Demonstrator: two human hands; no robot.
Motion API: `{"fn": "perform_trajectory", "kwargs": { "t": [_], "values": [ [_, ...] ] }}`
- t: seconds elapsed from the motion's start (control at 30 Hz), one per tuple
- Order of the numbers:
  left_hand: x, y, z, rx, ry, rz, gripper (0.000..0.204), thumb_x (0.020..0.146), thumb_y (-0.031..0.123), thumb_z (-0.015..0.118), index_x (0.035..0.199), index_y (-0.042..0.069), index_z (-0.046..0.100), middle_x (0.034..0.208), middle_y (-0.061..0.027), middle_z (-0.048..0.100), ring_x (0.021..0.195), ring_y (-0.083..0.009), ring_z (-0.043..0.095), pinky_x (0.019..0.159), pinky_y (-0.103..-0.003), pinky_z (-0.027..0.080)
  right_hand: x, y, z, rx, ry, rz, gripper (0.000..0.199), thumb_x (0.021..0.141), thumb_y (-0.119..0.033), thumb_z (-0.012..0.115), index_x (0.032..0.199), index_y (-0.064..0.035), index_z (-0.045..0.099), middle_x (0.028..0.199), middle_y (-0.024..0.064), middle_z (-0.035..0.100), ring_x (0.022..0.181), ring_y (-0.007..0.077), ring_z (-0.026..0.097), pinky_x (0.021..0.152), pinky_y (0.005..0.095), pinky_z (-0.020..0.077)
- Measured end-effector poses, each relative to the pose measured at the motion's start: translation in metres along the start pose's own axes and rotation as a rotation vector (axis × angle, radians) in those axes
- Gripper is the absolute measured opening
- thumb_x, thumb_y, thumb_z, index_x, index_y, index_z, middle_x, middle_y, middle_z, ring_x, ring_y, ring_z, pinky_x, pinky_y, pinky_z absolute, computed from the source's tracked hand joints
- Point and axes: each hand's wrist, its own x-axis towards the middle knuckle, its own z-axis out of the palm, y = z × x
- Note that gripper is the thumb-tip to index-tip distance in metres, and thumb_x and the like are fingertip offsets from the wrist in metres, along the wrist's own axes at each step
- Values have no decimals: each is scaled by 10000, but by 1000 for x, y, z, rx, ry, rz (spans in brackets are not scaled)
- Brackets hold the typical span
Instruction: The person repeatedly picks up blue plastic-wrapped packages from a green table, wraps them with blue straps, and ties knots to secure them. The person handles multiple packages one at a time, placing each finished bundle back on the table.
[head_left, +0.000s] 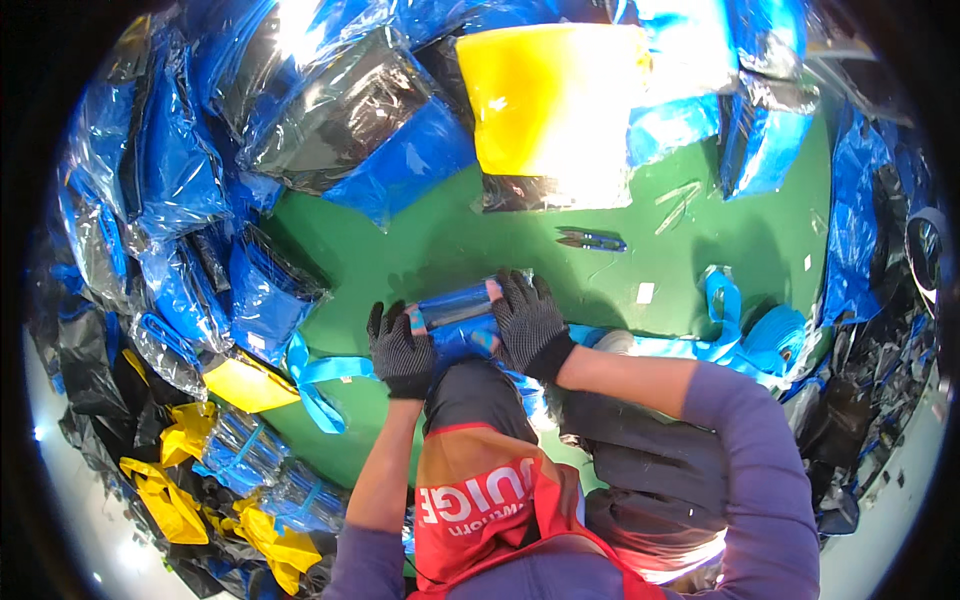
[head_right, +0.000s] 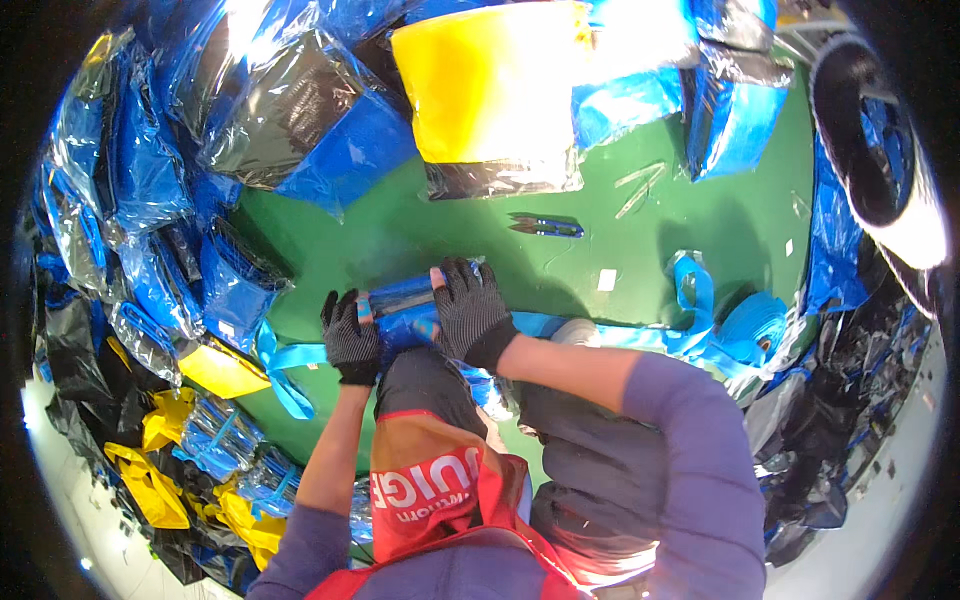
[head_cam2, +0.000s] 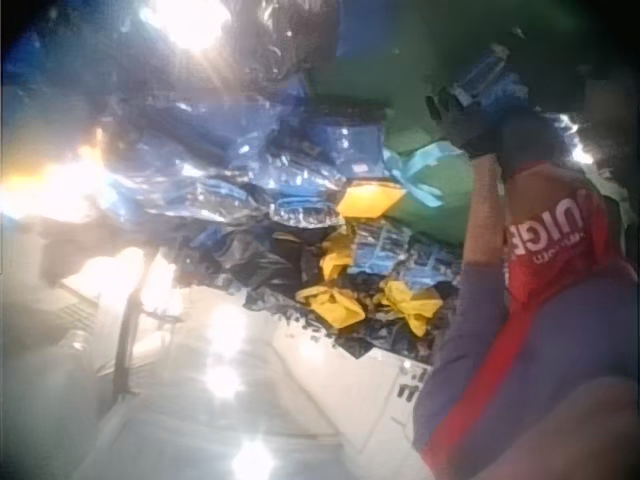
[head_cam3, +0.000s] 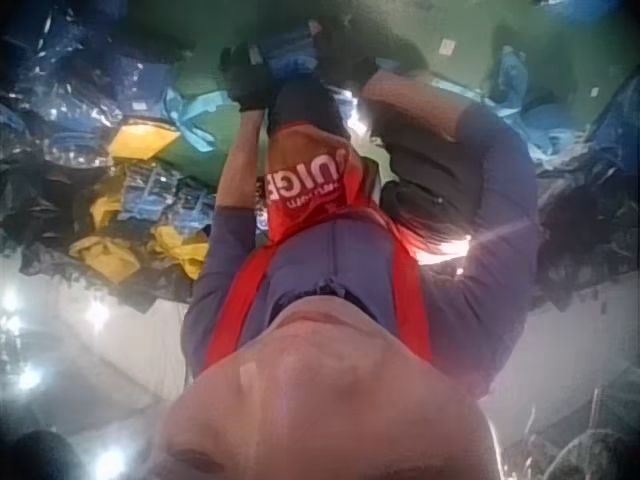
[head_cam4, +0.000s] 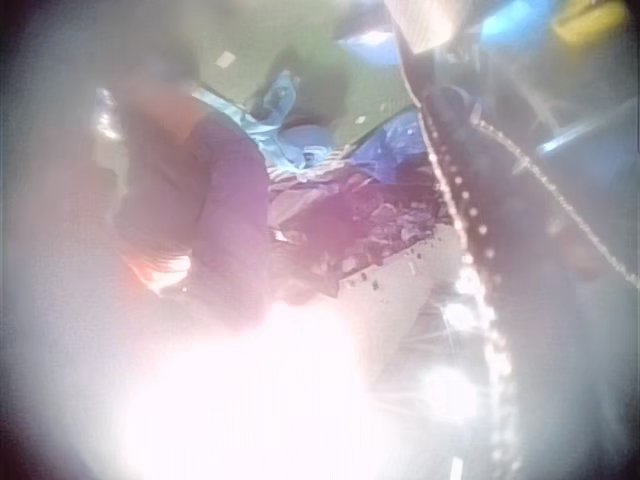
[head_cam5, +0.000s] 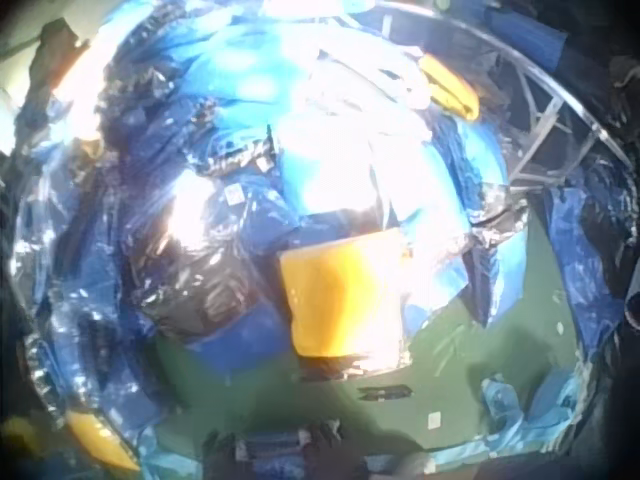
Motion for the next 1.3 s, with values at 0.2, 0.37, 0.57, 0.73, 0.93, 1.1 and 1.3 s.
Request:
{"fn": "perform_trajectory", "kwargs": {
  "t": [0.2, 0.37, 0.57, 0.73, 0.93, 1.1, 1.3],
  "values": [
    [24, -2, 43, -206, 155, -226, 230, 783, 200, 430, 887, 64, 583, 913, -153, 551, 882, -359, 487, 752, -461, 389, 21, 45, 69, 315, -133, -7, 434, 669, -263, 545, 1054, -64, 567, 962, 149, 558, 862, 321, 533, 738, 479, 410],
    [33, -12, 41, 22, -6, -263, 274, 763, 250, 466, 925, 58, 575, 947, -155, 553, 931, -360, 495, 769, -444, 402, 32, 39, 65, 268, -106, 42, 395, 667, -179, 590, 1049, -90, 545, 913, 123, 556, 846, 316, 524, 715, 469, 413],
    [139, -52, -13, -729, 322, -46, 783, 663, 278, 728, 1289, 23, 332, 1272, -147, 416, 1203, -252, 368, 980, -384, 300, 116, 78, -75, 198, 215, -333, 398, 616, -121, 647, 985, -75, 502, 945, 139, 548, 807, 384, 511, 737, 510, 389],
    [209, -63, -40, -1005, 67, -182, 590, 767, 209, 683, 1261, 34, 412, 1191, -97, 510, 1068, -200, 476, 920, -330, 362, 169, 269, -198, -62, 801, 690, 397, 828, -325, 510, 1071, -11, 518, 963, 207, 587, 862, 350, 573, 819, 406, 434],
    [186, -53, -77, -289, 485, -58, 532, 818, 249, 619, 1262, 27, 429, 1209, -80, 511, 1096, -212, 473, 984, -325, 305, 187, 383, -212, 641, 428, 519, 591, 807, -556, 510, 1163, -85, 504, 887, 140, 610, 751, 224, 594, 726, 314, 457],
    [176, -36, -100, -1511, 262, -253, 454, 856, 244, 557, 1244, 37, 442, 1172, -111, 528, 1045, -214, 506, 893, -339, 405, 181, 334, -232, 797, 147, 495, 519, 717, -446, 694, 1092, -103, 590, 860, 59, 623, 787, 125, 547, 716, 289, 441],
    [210, 60, -23, -1318, 81, -161, 440, 796, 229, 663, 1179, 70, 518, 1066, -55, 571, 896, -141, 542, 824, -292, 445, 82, 195, -276, 125, 818, 146, 632, 674, -342, 757, 1137, -6, 489, 1024, 164, 607, 939, 240, 588, 774, 349, 467]
  ]
}}
